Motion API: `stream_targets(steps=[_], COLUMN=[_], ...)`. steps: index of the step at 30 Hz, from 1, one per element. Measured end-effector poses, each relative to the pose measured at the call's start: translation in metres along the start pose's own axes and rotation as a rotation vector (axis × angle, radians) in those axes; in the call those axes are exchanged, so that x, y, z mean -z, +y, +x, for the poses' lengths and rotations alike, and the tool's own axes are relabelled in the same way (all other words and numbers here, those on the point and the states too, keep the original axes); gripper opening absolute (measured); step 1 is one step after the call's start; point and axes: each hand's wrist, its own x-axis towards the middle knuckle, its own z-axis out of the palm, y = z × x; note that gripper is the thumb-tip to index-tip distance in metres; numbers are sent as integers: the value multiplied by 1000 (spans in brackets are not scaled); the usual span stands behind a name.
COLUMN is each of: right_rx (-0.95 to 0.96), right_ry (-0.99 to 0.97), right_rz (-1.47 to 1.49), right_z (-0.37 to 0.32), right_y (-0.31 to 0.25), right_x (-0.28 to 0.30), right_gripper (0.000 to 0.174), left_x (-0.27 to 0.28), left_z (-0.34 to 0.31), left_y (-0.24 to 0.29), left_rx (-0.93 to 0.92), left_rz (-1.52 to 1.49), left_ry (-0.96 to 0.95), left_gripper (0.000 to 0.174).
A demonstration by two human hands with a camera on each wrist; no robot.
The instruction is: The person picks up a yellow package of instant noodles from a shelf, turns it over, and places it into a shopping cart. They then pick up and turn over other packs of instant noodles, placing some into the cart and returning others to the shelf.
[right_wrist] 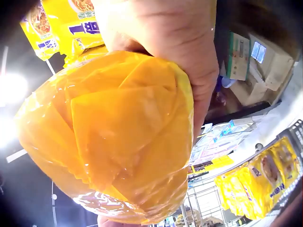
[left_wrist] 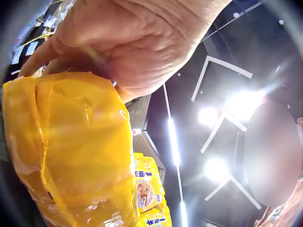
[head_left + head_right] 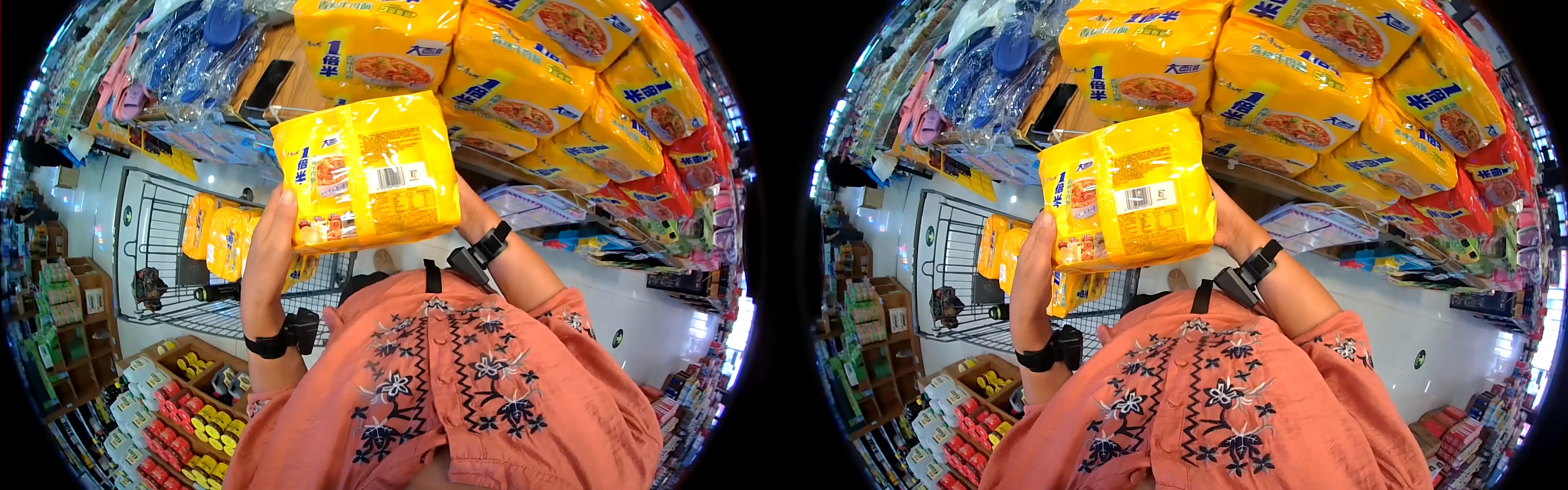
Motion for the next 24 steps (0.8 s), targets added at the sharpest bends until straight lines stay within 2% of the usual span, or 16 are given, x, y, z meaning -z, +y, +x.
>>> stream_targets(steps=[6,12,15,16,19,20,22,24], right_rx=[99,251,282,285,307,328,352,348], right_ry=[49,146,167,182,186,198,260,309], right_rz=[-100,-279,-327,-336,-401,-438,-531,-612], right_z=[-43,-116,-151,-163,-194,-207,-234,-265], right_y=[-16,-34,-38,-38,-36,-33,-28,-28], right_x=[-10,-21,-26,-30,-22,-22,-33,-49], right_gripper=[54,54,54,54,58,59,63,58], left_x=[-38,-78,-105,-115,-139,-138,-155,-180], left_z=[-18,-22,-23,-24,-28,-24,-26,-37], left_y=[6,-19,-33,-37,-48,-57,-66,-63], left_rx=[-34,-155,-61,-79,-15,-19,46,103], left_rz=[-58,-58,-135,-102,-194,-232,-343,-457], left_ry=[0,-47,30,9,-54,-159,-205,-243], left_gripper=[42,38,38,50,65,67,72,75])
